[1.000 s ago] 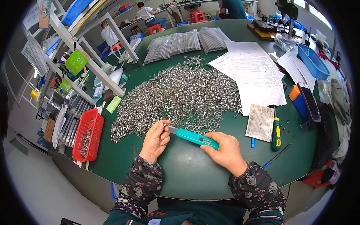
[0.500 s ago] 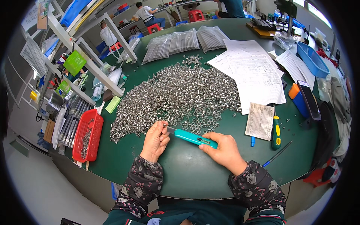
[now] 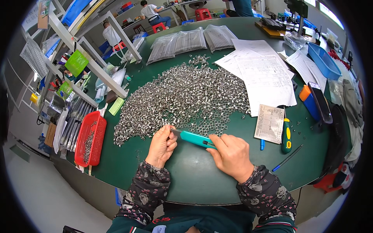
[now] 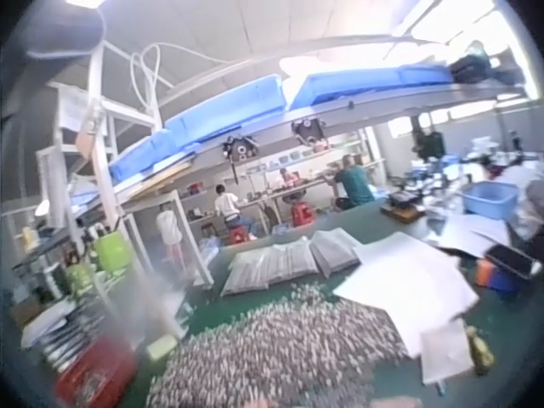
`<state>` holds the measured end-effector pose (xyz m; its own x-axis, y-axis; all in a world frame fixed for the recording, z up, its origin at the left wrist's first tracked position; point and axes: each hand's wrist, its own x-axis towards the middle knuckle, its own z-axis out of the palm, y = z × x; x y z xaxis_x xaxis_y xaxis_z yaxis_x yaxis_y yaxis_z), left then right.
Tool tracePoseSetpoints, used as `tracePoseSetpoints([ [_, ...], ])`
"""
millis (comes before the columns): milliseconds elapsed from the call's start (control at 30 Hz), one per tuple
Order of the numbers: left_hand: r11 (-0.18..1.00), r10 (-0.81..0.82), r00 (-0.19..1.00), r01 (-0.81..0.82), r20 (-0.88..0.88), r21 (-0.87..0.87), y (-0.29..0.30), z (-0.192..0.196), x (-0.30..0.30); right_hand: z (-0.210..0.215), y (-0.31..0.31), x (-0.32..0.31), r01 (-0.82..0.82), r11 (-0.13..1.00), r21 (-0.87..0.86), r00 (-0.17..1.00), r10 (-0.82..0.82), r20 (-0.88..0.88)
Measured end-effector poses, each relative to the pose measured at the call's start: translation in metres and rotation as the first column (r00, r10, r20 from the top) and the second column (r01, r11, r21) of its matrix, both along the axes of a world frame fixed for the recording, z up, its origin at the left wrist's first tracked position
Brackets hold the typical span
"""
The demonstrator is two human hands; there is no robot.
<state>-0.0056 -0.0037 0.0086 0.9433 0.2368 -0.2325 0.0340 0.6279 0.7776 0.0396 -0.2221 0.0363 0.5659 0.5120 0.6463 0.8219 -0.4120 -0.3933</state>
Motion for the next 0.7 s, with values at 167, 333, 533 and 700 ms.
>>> tracePoseSetpoints([
  [167,1.000,0.024,1.000,-0.023,-0.021,0.021,0.000,0.003,0.003,-0.004,-0.003,0.008,0.056,0.981,0.186,0.979,-0.017,-0.203],
  [333,0.997,0.021,0.999,-0.023,0.027,0.073,0.001,0.003,0.002,-0.009,-0.003,0.007,0.036,0.990,0.138,0.952,0.008,-0.305],
  [533,0.999,-0.013,0.997,0.009,0.082,0.051,0.000,0.005,0.003,-0.012,-0.004,0.010,0.009,0.989,0.146,0.864,0.066,-0.499],
  [700,0.997,-0.029,0.991,0.019,0.134,0.070,0.006,-0.004,0.004,-0.014,-0.004,0.010,-0.037,0.990,0.135,0.792,0.112,-0.600],
])
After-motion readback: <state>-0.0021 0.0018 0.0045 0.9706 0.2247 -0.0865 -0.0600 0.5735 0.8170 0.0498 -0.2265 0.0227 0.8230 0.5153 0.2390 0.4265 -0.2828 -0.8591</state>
